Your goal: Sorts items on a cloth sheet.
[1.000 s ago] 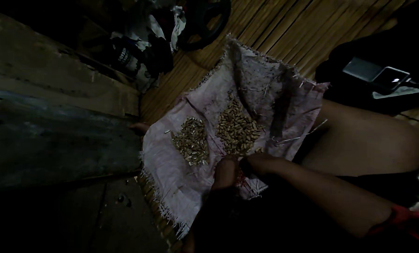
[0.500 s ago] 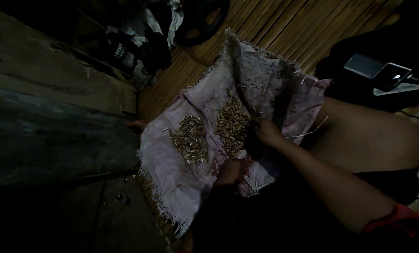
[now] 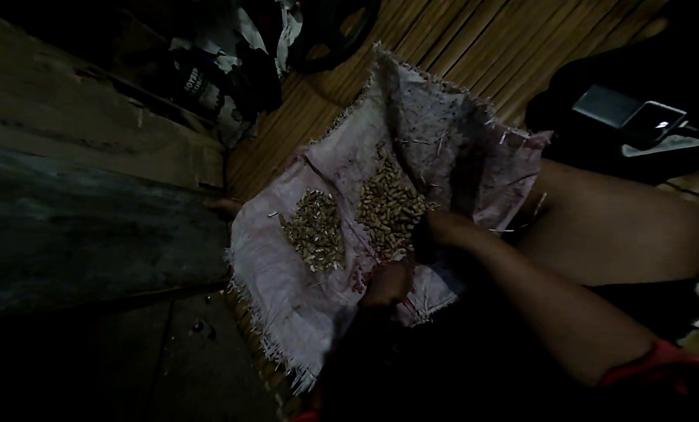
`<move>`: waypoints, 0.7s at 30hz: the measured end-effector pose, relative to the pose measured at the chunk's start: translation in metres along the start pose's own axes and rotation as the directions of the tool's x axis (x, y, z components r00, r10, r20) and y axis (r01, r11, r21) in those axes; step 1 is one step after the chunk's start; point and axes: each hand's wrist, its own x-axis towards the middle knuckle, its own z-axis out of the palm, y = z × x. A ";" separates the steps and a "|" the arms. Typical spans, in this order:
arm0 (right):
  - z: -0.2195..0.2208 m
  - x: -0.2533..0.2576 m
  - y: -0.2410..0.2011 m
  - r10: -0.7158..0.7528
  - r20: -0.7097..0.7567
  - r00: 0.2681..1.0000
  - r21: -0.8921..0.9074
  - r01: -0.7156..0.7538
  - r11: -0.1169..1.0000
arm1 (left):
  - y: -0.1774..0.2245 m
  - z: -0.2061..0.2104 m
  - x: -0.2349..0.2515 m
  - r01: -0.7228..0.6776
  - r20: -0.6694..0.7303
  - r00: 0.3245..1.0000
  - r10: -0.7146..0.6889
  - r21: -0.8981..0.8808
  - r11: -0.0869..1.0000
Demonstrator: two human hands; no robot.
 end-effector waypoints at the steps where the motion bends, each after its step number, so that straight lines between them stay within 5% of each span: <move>1: 0.000 0.000 0.000 0.001 0.005 1.000 -0.004 -0.001 1.000 | -0.001 -0.003 -0.002 0.011 -0.057 0.998 -0.013 -0.048 0.999; 5: 0.004 0.008 0.005 0.007 0.018 1.000 -0.040 -0.006 0.999 | -0.011 -0.010 -0.008 -0.078 -0.215 0.976 0.047 -0.137 0.987; 9: 0.009 0.005 0.001 0.003 0.066 0.998 -0.117 0.004 0.993 | -0.013 -0.001 -0.008 -0.225 -0.059 0.973 0.223 -0.019 0.974; 14: 0.011 0.003 0.000 -0.048 0.158 0.986 -0.145 0.071 0.987 | 0.003 0.012 -0.003 -0.282 0.065 0.958 0.279 0.032 0.959; 21: 0.019 0.019 0.008 -0.198 0.049 0.979 -0.012 0.199 0.980 | 0.001 0.001 0.001 -0.242 -0.111 0.966 0.234 -0.067 0.968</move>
